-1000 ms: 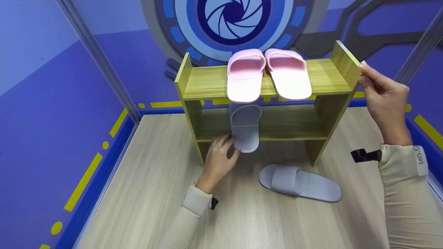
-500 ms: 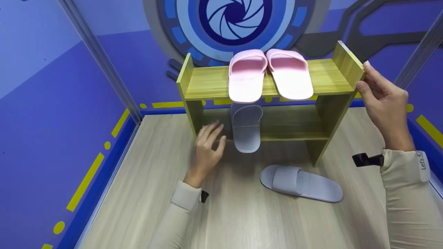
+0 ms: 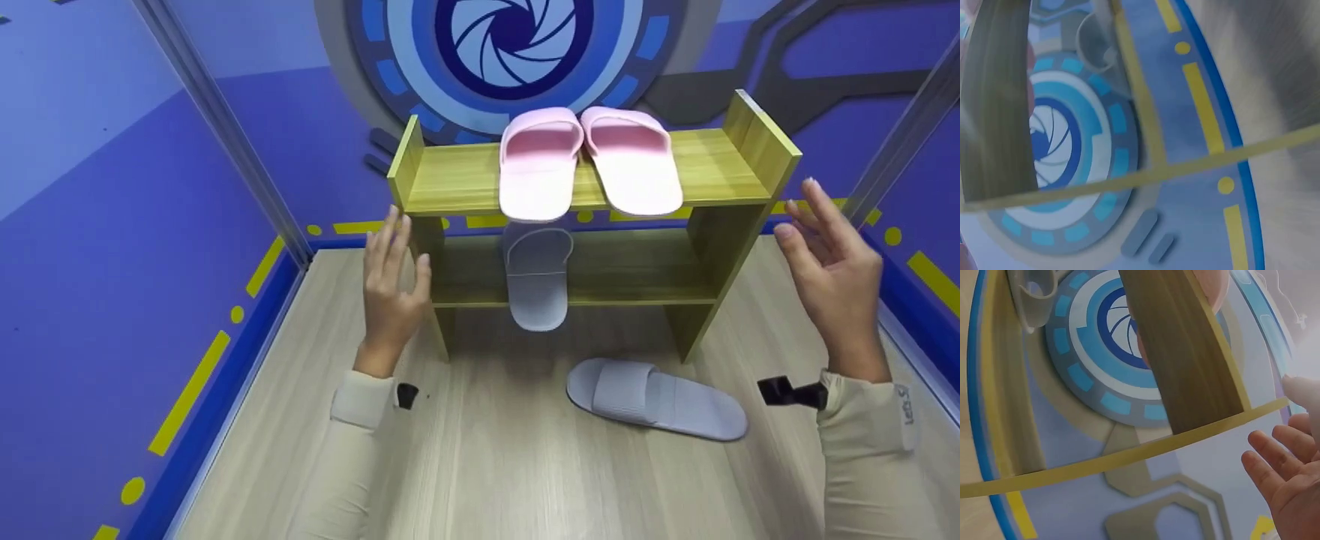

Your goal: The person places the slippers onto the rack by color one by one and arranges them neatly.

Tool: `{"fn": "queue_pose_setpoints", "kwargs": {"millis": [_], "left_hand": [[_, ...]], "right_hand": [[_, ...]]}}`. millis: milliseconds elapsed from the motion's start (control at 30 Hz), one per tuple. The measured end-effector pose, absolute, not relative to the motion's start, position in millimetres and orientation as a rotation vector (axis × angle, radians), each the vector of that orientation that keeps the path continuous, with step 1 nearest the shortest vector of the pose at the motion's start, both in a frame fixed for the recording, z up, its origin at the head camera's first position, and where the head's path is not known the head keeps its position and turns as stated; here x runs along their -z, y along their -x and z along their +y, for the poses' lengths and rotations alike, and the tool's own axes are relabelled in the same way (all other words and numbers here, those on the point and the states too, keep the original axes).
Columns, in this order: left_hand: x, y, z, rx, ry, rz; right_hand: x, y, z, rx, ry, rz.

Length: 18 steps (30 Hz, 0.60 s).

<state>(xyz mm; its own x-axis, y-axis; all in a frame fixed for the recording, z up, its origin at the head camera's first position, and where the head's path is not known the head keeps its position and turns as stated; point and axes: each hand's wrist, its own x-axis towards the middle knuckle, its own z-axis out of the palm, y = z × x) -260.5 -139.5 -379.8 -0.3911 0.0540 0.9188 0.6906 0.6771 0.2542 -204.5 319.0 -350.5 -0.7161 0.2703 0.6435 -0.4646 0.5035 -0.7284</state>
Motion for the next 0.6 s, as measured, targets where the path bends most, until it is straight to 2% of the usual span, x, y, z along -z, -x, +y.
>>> {"fn": "queue_pose_setpoints", "kwargs": {"millis": [600], "left_hand": [[324.5, 282.7, -165.9, 1.174, 0.633, -1.992]], "right_hand": [[485.1, 170.7, 325.9, -1.204, -0.218, -2.344]]}}
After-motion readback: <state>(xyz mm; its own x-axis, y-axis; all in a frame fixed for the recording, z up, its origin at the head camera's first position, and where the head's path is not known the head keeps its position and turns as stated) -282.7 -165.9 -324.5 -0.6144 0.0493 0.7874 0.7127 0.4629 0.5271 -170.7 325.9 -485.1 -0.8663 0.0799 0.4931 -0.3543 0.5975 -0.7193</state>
